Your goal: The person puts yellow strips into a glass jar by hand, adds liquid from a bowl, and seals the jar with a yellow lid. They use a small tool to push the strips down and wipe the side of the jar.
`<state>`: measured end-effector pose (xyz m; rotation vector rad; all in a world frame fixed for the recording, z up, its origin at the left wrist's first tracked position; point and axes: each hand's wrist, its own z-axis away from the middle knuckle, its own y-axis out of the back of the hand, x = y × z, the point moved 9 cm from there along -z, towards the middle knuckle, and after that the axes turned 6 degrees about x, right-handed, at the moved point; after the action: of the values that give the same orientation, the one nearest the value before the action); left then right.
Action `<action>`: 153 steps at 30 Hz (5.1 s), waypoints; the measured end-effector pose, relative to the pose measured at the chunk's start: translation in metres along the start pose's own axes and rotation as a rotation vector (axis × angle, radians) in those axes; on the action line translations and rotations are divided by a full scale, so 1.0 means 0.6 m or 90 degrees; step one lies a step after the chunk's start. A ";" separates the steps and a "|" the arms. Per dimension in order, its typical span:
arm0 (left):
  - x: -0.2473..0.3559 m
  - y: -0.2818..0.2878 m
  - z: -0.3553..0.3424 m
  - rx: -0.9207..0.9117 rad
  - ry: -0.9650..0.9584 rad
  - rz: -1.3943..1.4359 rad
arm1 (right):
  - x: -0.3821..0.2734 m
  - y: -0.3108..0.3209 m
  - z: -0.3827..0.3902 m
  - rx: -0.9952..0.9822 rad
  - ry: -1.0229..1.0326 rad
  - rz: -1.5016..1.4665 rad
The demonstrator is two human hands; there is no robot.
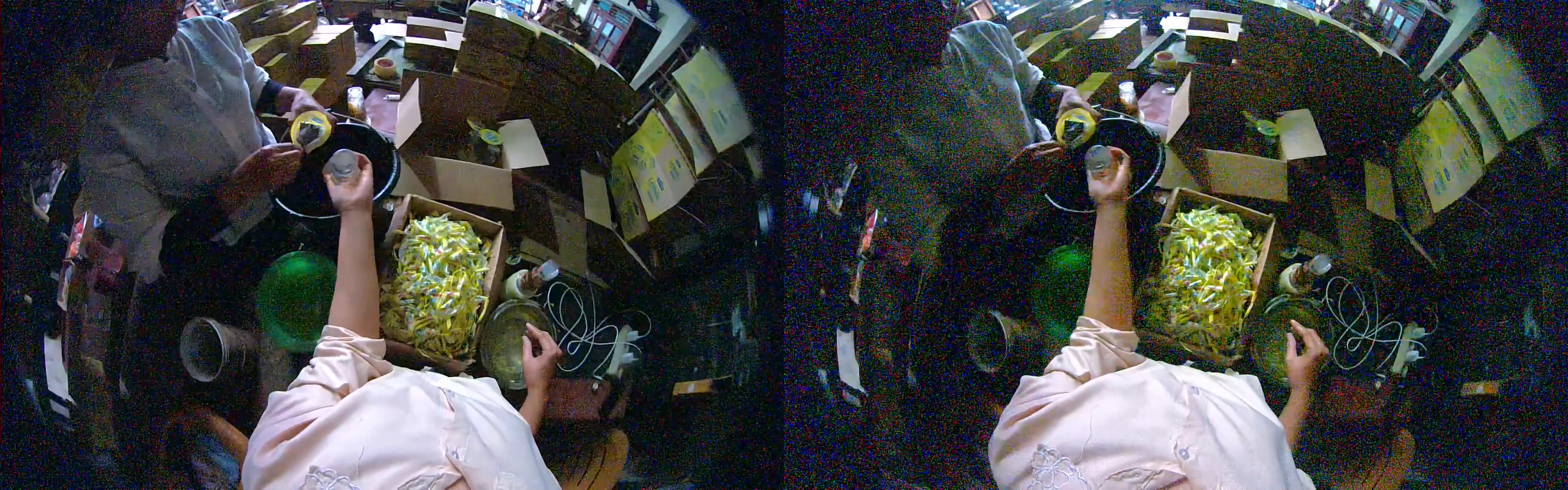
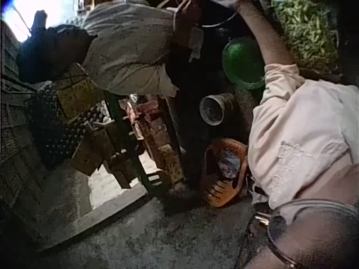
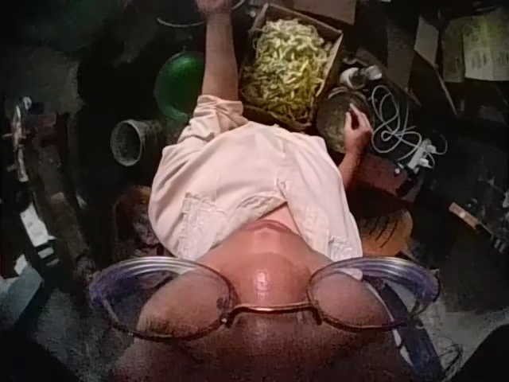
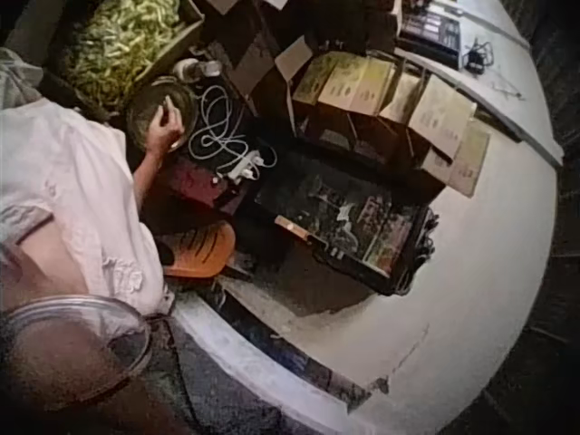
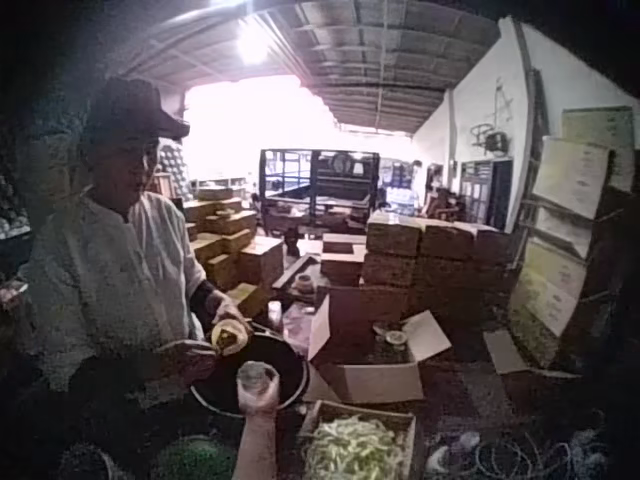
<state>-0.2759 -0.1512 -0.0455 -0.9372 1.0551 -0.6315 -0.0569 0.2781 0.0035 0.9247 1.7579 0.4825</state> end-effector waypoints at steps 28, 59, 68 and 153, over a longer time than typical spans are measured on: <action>-0.061 -0.027 0.077 -0.173 0.247 -0.016 | -0.008 0.022 0.003 0.020 -0.029 -0.030; -0.148 0.063 0.293 -0.285 0.048 -1.025 | 0.037 0.019 0.061 0.088 -0.172 -0.179; -0.170 0.080 0.387 -0.419 0.091 -1.190 | -0.192 0.035 -0.055 0.069 0.181 -0.193; -0.148 0.039 0.448 -0.535 -0.102 -1.310 | -0.267 -0.033 -0.013 0.004 0.570 -0.136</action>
<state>-0.0615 0.0220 0.0235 -2.7042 -0.2910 -1.7025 -0.0461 0.1422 0.0905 0.5238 2.6230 0.8277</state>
